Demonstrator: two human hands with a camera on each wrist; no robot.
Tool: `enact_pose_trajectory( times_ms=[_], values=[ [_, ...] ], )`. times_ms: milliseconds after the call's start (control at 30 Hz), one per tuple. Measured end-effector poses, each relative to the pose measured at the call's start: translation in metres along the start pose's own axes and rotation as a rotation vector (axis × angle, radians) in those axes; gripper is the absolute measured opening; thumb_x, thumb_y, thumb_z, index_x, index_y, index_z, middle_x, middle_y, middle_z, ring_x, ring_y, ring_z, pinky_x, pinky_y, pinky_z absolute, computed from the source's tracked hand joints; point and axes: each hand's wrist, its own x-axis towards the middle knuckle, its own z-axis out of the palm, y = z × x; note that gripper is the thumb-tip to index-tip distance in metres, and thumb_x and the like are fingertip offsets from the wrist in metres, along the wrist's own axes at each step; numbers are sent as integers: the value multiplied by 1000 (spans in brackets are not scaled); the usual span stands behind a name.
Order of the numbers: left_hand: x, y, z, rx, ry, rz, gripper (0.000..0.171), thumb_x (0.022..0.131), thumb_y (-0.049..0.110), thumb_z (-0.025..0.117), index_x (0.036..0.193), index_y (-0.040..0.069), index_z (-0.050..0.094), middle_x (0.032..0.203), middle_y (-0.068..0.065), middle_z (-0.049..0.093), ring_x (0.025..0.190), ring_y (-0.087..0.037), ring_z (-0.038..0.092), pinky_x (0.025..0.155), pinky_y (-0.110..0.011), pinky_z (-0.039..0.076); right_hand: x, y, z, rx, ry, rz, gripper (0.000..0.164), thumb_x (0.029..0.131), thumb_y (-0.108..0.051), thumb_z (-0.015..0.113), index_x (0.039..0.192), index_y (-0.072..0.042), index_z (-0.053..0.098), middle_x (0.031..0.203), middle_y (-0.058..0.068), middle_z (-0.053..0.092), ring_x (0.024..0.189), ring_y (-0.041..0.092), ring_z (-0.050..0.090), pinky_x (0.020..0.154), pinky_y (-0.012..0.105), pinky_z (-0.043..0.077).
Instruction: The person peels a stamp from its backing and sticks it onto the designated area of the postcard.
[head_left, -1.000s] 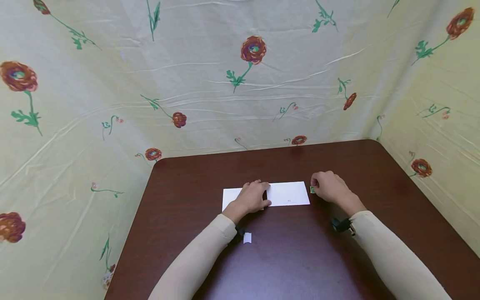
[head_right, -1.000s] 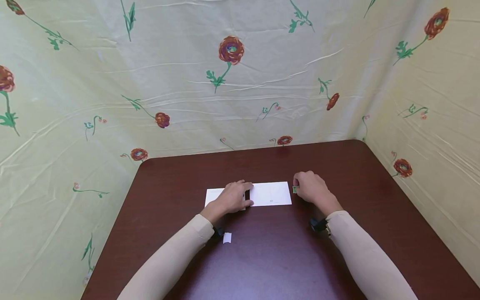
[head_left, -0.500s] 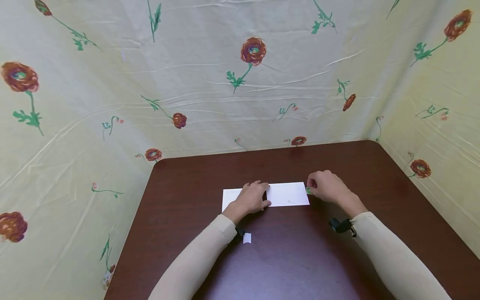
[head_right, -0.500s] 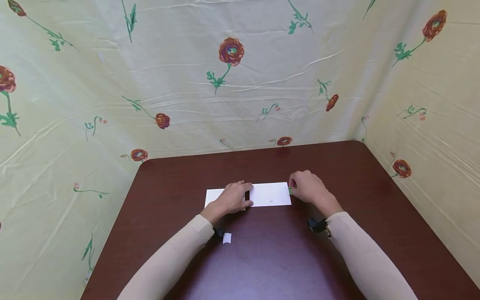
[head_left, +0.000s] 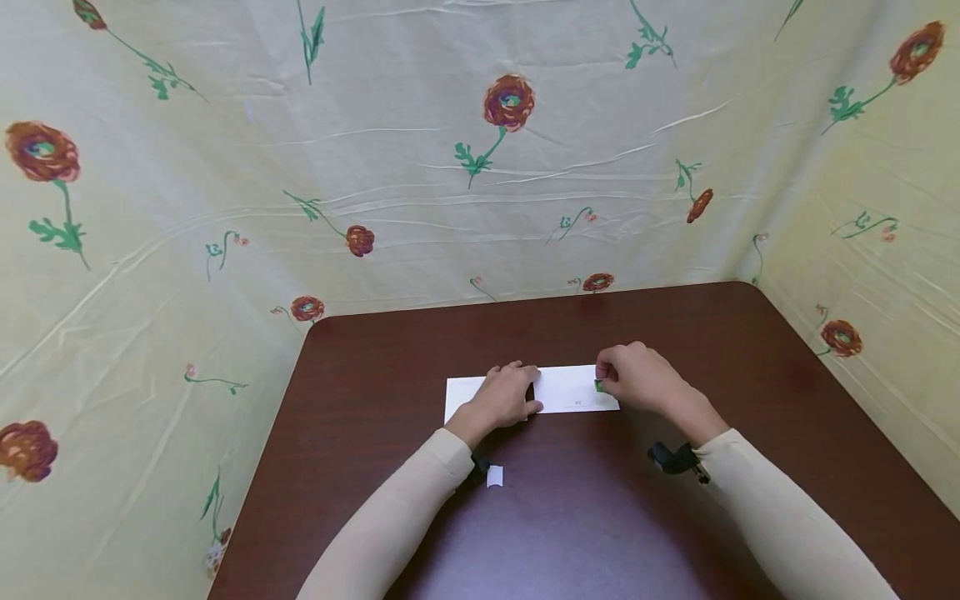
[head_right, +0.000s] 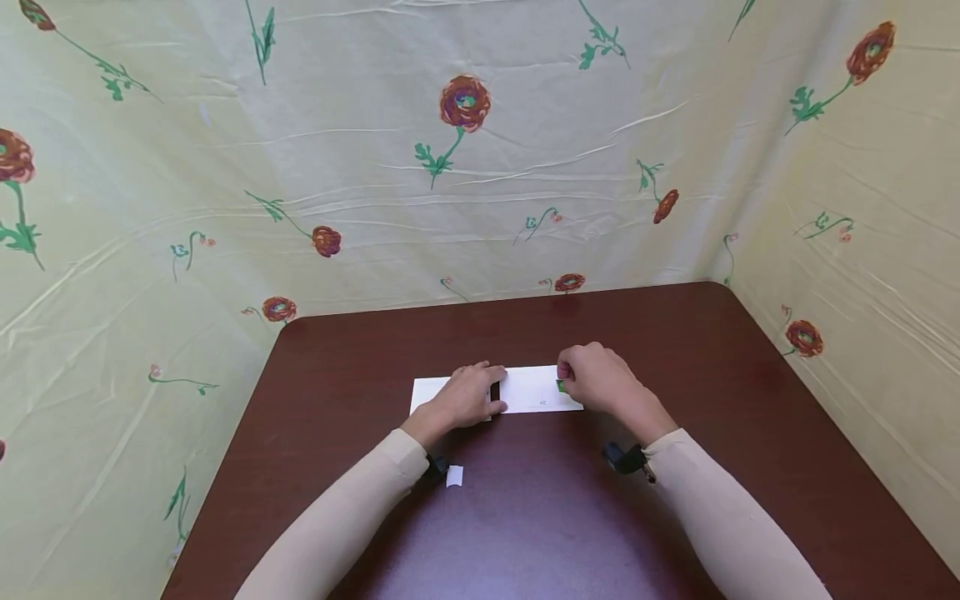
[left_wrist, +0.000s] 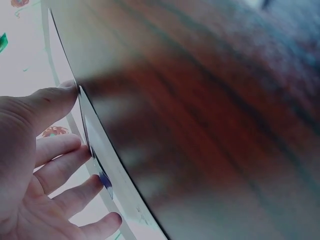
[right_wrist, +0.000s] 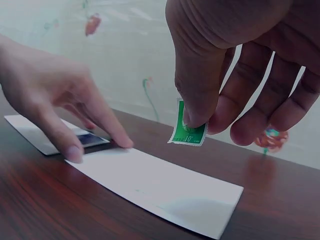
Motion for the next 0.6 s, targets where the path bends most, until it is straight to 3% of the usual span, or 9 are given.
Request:
enact_pose_trajectory(
  times_ms=[600],
  values=[
    [-1, -3, 1, 29, 4, 30, 57, 93, 41, 69, 140, 12, 57, 144, -1, 59, 138, -30, 48, 113, -55, 36, -3, -29, 14, 40, -15, -62, 9, 83, -10, 73, 81, -17, 67, 69, -7, 57, 62, 12, 49, 57, 27, 42]
  ],
)
